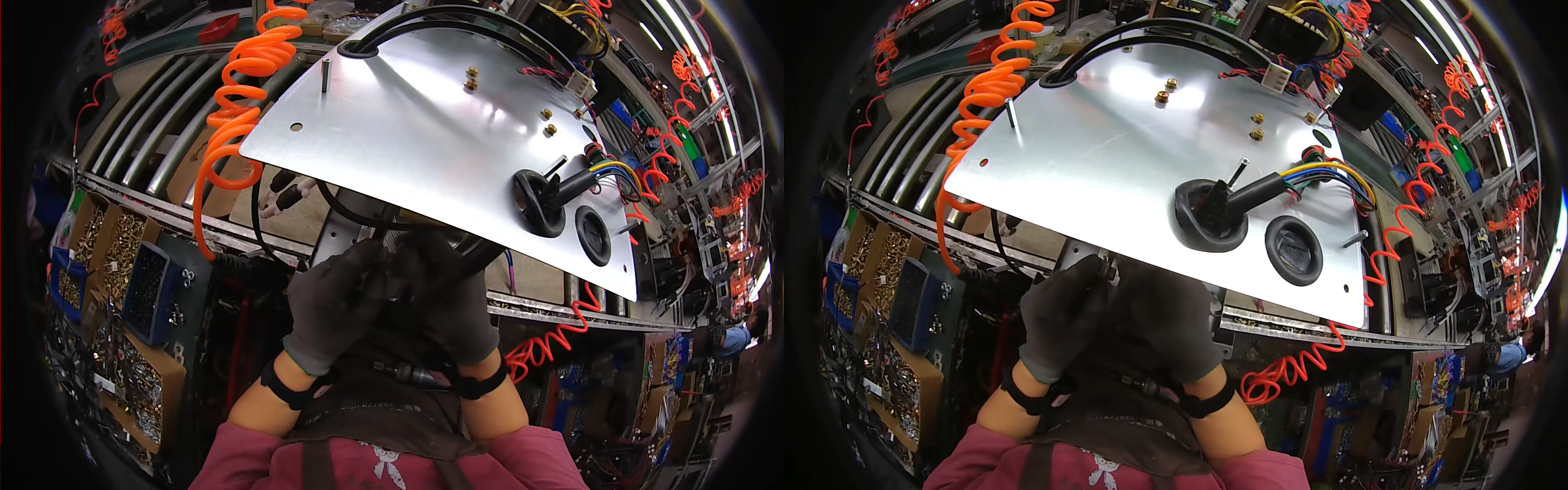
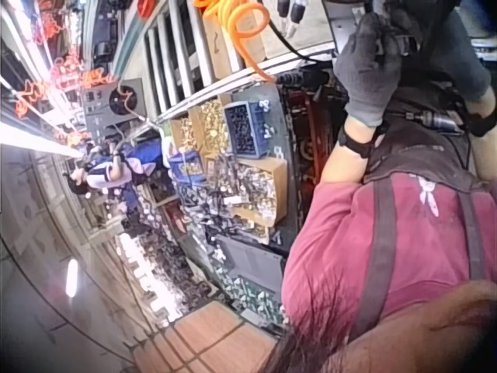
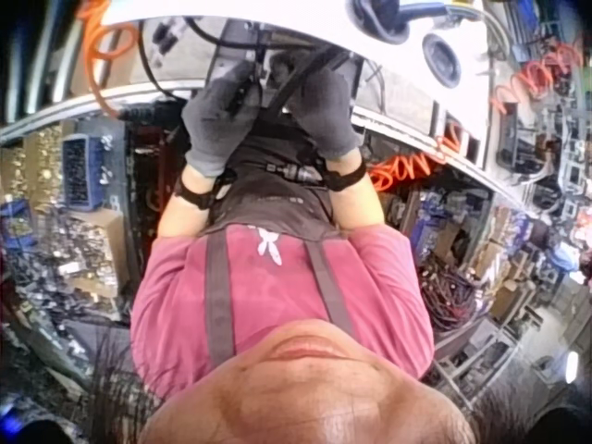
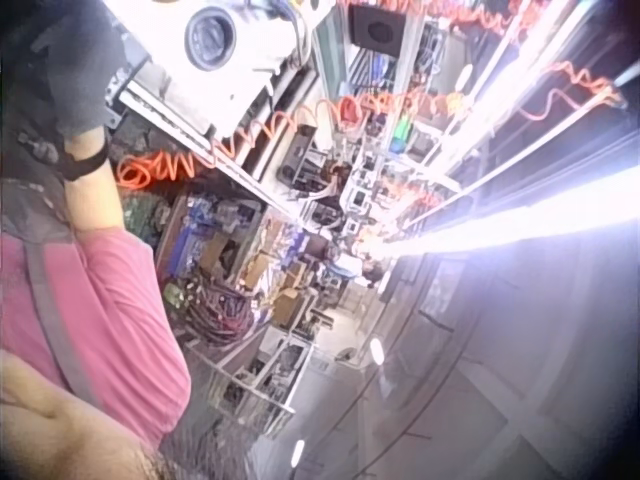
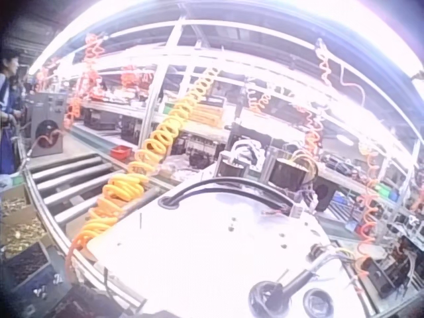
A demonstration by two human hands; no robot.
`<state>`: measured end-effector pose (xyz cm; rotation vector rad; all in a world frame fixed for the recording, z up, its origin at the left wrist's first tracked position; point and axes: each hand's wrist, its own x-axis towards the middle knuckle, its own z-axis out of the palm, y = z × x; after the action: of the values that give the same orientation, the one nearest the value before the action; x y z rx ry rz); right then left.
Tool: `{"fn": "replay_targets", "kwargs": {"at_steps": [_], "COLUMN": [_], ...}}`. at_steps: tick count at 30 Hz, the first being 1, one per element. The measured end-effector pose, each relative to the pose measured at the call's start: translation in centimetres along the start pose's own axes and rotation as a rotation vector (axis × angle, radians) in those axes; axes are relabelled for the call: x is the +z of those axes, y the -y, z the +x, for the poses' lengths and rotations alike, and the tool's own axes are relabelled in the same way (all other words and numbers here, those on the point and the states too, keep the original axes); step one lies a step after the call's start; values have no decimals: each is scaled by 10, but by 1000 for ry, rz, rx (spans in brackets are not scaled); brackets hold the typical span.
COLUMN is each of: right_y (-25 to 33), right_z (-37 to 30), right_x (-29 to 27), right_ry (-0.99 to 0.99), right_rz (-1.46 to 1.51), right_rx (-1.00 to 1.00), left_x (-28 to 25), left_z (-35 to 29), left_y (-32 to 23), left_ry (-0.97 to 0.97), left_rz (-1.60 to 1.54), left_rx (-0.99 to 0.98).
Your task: The person positions a metal plate onto the machine frame, threads a wire through it, and then secures the wire to a terminal using a nut, a wrench, and a power driver. Finally, they fit a vented metal cover onto the machine.
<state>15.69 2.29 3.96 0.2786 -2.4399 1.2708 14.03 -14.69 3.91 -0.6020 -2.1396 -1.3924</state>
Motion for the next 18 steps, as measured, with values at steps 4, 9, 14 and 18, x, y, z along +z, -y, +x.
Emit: {"fn": "replay_targets", "kwargs": {"at_steps": [4,9,14,18], "right_y": [-6,-8,1,21], "right_z": [-5,-4,0,0], "right_x": [-2,-5,-10,-15], "right_ry": [87,179,125,114], "right_rz": [113,75,-332,-209], "right_rx": [41,66,-249,-35], "left_x": [-3,-3,2,2], "left_z": [0,0,-3,-5], "left_y": [-5,-4,2,10], "left_ry": [45,62,54,84], "left_rz": [-5,-13,-15,4], "left_rx": [-26,-38,11,69]}}
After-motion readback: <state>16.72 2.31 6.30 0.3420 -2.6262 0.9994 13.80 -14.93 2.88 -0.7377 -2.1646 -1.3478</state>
